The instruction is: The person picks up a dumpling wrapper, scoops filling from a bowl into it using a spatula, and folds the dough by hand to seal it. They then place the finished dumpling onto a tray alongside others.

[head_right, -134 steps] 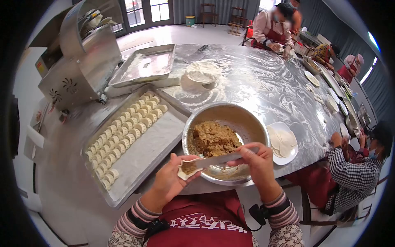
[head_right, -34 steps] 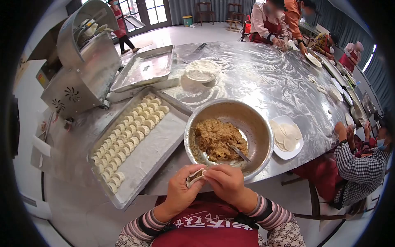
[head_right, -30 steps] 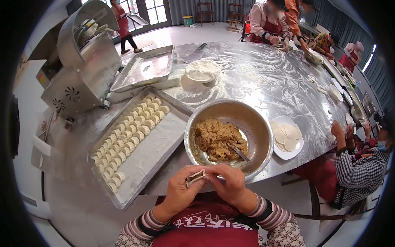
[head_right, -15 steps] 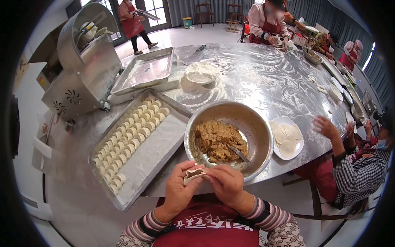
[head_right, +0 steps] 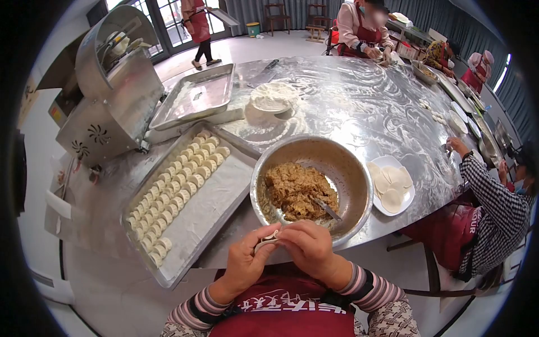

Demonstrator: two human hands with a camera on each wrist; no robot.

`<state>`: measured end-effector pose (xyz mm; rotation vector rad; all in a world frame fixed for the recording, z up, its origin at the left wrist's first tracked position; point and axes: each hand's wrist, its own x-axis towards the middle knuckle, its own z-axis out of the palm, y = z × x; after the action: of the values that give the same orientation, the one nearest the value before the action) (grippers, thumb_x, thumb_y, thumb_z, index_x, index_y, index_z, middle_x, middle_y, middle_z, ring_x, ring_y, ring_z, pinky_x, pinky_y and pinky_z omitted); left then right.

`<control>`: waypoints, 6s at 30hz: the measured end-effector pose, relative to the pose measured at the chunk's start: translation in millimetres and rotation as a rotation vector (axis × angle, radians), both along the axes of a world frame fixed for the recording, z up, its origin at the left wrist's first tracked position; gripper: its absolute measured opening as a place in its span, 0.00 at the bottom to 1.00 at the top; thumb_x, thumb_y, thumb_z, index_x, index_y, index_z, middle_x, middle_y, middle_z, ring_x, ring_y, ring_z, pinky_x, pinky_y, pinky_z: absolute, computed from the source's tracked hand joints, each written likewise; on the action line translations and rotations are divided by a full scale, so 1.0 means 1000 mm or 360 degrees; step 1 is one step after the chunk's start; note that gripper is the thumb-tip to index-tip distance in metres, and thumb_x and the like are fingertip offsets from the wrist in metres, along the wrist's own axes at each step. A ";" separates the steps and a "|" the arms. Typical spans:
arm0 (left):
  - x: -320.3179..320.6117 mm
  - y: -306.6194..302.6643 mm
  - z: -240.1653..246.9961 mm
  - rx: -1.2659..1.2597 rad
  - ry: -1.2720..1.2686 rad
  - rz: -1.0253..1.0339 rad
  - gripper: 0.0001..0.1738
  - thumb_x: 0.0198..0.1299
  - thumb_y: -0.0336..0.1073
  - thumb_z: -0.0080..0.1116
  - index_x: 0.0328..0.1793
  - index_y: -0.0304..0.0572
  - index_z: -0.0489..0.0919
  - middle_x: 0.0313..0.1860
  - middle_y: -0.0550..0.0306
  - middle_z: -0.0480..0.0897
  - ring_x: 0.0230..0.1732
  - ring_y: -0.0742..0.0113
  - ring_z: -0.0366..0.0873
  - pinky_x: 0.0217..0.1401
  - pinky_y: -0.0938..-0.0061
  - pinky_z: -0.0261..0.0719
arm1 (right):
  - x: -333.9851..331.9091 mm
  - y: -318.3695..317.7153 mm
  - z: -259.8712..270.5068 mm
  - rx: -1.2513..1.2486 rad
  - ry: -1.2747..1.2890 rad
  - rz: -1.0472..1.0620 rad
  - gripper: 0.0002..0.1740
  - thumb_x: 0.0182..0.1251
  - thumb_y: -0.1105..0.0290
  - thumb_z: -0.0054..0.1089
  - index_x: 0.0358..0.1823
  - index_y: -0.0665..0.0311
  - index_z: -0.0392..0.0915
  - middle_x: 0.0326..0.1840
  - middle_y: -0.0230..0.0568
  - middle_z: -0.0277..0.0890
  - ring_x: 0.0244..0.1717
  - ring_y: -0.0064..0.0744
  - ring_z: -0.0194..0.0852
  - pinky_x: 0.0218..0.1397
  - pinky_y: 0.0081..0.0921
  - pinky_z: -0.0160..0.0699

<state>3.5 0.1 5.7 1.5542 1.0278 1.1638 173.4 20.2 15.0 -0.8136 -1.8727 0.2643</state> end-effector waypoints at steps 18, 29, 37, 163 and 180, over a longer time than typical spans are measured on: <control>0.011 0.002 -0.001 -0.0735 -0.1070 -0.0018 0.19 0.68 0.25 0.52 0.64 0.30 0.68 0.60 0.45 0.76 0.57 0.63 0.77 0.60 0.72 0.79 | -0.011 -0.004 -0.007 -0.0052 0.0214 -0.0263 0.12 0.48 0.81 0.70 0.35 0.66 0.78 0.32 0.44 0.80 0.32 0.42 0.81 0.34 0.31 0.79; 0.007 -0.006 0.002 -0.0111 -0.0334 0.0049 0.21 0.68 0.22 0.48 0.66 0.30 0.65 0.62 0.47 0.75 0.58 0.68 0.77 0.60 0.75 0.77 | -0.011 -0.006 -0.002 -0.0267 0.0274 -0.0110 0.16 0.50 0.79 0.72 0.42 0.69 0.80 0.34 0.46 0.79 0.34 0.38 0.81 0.35 0.27 0.79; 0.004 -0.002 0.003 0.0172 -0.0006 0.0109 0.18 0.68 0.24 0.50 0.64 0.30 0.69 0.60 0.46 0.78 0.56 0.65 0.79 0.59 0.73 0.78 | -0.009 -0.002 -0.004 -0.0222 0.0193 -0.0069 0.15 0.49 0.79 0.72 0.40 0.66 0.81 0.35 0.44 0.79 0.33 0.37 0.79 0.33 0.27 0.77; -0.006 -0.004 -0.010 -0.0229 -0.0403 -0.0020 0.18 0.60 0.22 0.58 0.57 0.35 0.76 0.44 0.59 0.82 0.44 0.78 0.77 0.46 0.81 0.76 | -0.018 0.029 0.002 -0.0234 -0.0066 0.0763 0.17 0.49 0.78 0.70 0.44 0.63 0.85 0.61 0.45 0.77 0.73 0.50 0.60 0.72 0.45 0.61; -0.005 -0.005 -0.002 -0.0244 -0.0551 -0.0019 0.20 0.62 0.24 0.58 0.61 0.34 0.71 0.50 0.59 0.78 0.51 0.77 0.74 0.53 0.82 0.73 | -0.022 0.022 0.002 -0.0126 0.0058 0.0612 0.17 0.51 0.75 0.70 0.45 0.66 0.84 0.65 0.50 0.72 0.73 0.55 0.60 0.72 0.41 0.61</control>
<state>-1.5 -4.9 4.1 1.1866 0.8527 1.2616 151.1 42.0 17.5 -0.4906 -1.9851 0.5918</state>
